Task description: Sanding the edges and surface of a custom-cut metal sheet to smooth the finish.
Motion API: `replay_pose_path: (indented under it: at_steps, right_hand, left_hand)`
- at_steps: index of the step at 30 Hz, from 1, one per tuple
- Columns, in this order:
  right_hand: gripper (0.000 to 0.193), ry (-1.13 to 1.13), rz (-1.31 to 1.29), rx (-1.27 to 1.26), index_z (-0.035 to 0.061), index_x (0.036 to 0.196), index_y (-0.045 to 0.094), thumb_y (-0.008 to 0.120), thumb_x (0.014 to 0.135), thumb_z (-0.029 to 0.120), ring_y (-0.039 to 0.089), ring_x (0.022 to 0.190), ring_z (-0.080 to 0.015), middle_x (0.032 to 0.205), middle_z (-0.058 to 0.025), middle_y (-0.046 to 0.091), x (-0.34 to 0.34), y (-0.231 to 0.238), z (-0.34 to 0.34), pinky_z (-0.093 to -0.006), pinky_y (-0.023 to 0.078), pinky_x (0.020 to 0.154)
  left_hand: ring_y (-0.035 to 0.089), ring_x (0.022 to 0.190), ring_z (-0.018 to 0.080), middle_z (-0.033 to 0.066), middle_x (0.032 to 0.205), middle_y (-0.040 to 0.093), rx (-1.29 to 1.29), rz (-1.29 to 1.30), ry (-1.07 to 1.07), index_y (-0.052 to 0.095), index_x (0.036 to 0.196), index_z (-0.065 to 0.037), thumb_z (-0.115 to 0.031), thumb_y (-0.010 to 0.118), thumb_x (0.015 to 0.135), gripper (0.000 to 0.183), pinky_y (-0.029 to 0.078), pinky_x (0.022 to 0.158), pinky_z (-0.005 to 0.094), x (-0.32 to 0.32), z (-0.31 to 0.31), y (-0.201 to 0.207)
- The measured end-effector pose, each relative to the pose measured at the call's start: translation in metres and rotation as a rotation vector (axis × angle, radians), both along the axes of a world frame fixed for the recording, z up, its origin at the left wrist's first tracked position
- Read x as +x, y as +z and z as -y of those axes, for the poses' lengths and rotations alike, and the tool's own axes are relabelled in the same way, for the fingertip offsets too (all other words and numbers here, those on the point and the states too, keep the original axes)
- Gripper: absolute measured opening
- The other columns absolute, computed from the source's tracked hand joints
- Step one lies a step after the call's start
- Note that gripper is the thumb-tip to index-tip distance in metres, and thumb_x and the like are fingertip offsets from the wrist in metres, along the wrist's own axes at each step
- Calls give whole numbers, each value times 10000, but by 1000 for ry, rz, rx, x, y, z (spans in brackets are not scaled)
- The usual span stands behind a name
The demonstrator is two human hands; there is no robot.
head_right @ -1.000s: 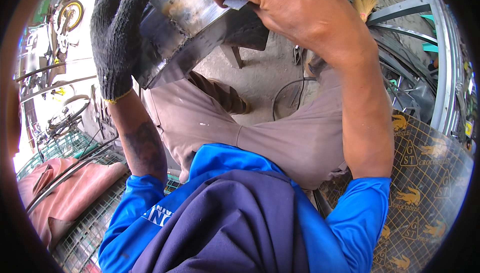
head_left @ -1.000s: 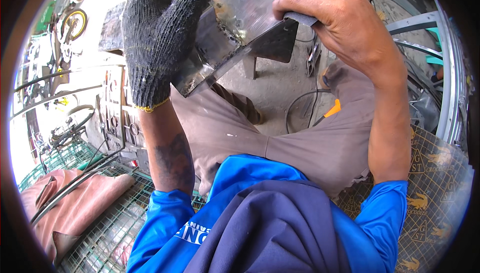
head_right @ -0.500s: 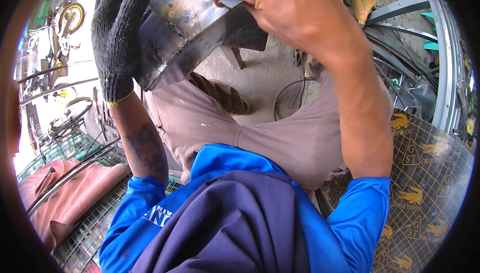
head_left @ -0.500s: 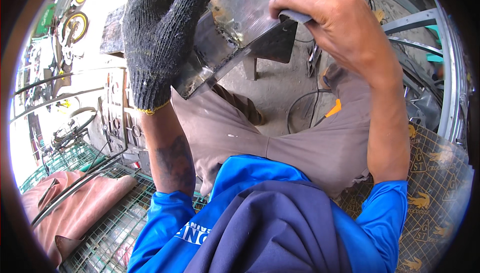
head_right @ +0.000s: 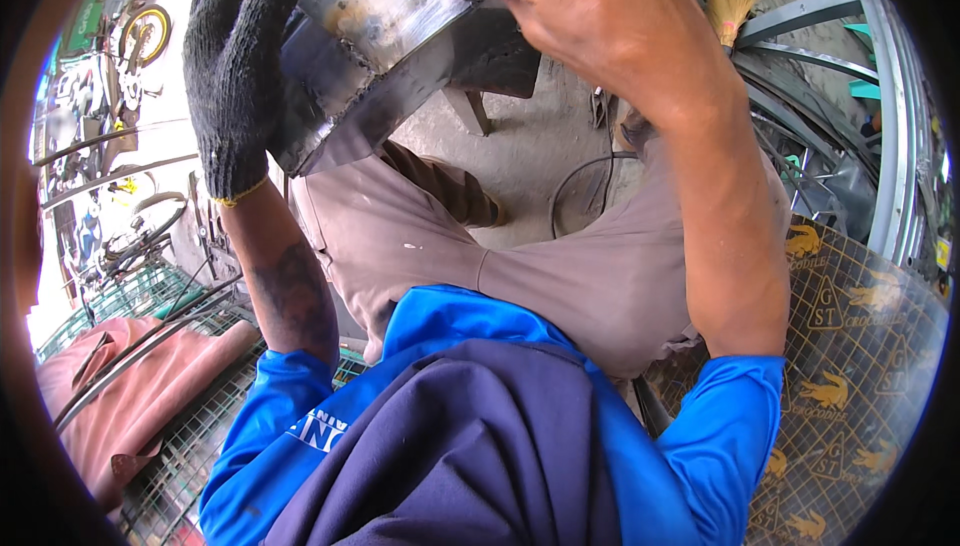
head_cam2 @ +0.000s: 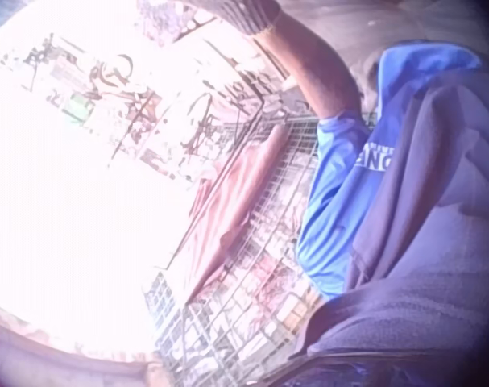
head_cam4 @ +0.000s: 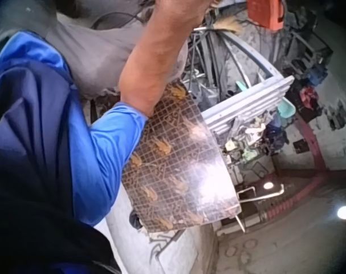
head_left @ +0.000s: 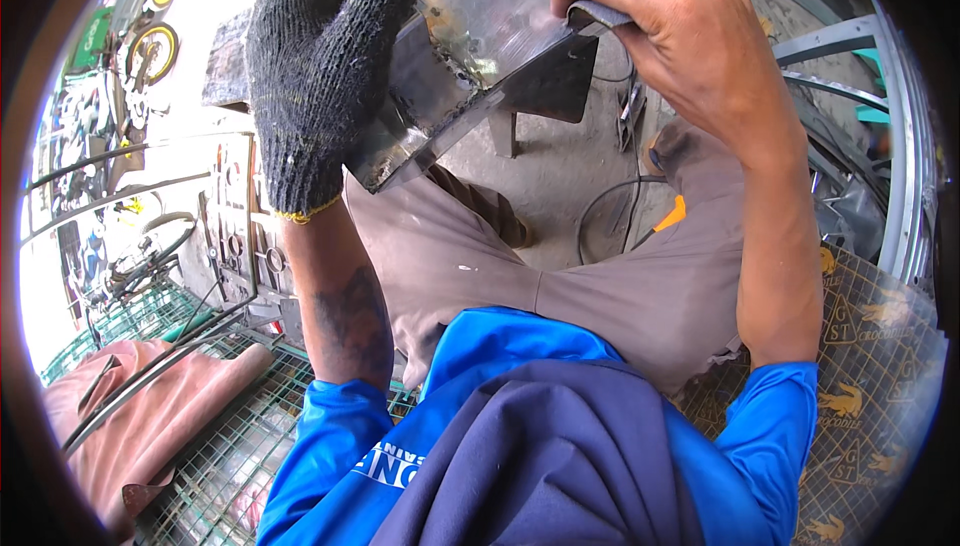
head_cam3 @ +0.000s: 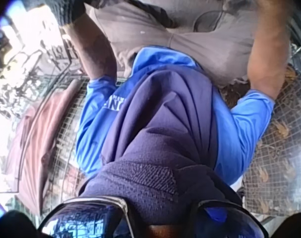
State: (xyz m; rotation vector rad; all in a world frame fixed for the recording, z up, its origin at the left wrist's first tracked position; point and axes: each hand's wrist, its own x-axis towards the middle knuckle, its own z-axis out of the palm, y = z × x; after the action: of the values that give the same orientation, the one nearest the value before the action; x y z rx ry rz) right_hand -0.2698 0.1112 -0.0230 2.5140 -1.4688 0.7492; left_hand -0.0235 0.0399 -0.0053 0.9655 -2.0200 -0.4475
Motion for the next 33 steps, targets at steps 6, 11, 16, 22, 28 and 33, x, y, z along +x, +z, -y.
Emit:
replay_pose_path:
  at_steps: [6, 11, 16, 22, 28, 33]
  right_hand:
    - [186, -11, 58, 26, 158, 1042, 792, 777, 868, 98, 639, 940, -246, 969, -13, 685, 1, 9, -1, -395, 477, 869]
    - [168, 69, 188, 63, 148, 1043, 791, 775, 880, 109, 648, 957, -253, 970, -25, 689, 7, 0, -3, -403, 476, 860]
    - [214, -92, 126, 93, 144, 1059, 796, 779, 859, 72, 650, 964, -264, 977, -34, 696, -1, 10, -3, -401, 494, 905]
    - [185, -239, 131, -192, 90, 1034, 783, 768, 856, 41, 661, 971, -283, 957, -79, 708, -35, 0, 4, -402, 503, 901]
    - [179, -144, 256, 21, 53, 996, 787, 771, 827, -3, 655, 975, -295, 941, -97, 705, -22, -7, -8, -406, 507, 867]
    - [391, -122, 171, -66, 198, 1091, 800, 726, 791, -42, 641, 1026, -220, 1086, 55, 711, -8, -26, -16, -379, 483, 906]
  left_hand:
    - [637, 996, 287, 158, 1027, 681, -18, 25, -1, 714, 985, 23, -263, 732, 945, 289, 502, 892, 396, 9, 7, -8]
    - [663, 1022, 285, 147, 1070, 716, -10, 33, -17, 745, 1071, -4, -291, 747, 957, 309, 519, 906, 393, 9, 6, -9]
    - [689, 1048, 284, 137, 1112, 751, 2, 44, -30, 777, 1158, -30, -319, 762, 969, 345, 535, 921, 390, 13, 4, -11]
    - [610, 968, 265, 148, 1011, 647, 86, -55, -31, 685, 936, 43, -252, 719, 948, 297, 483, 878, 389, -8, -13, 17]
    - [603, 1014, 248, 134, 1062, 653, 122, -22, -15, 687, 971, 32, -279, 722, 959, 313, 471, 917, 369, -4, -8, 14]
    - [662, 1178, 230, 125, 1268, 691, 114, -84, -20, 750, 1228, 4, -188, 699, 1009, 296, 520, 1037, 355, 24, 18, -23]
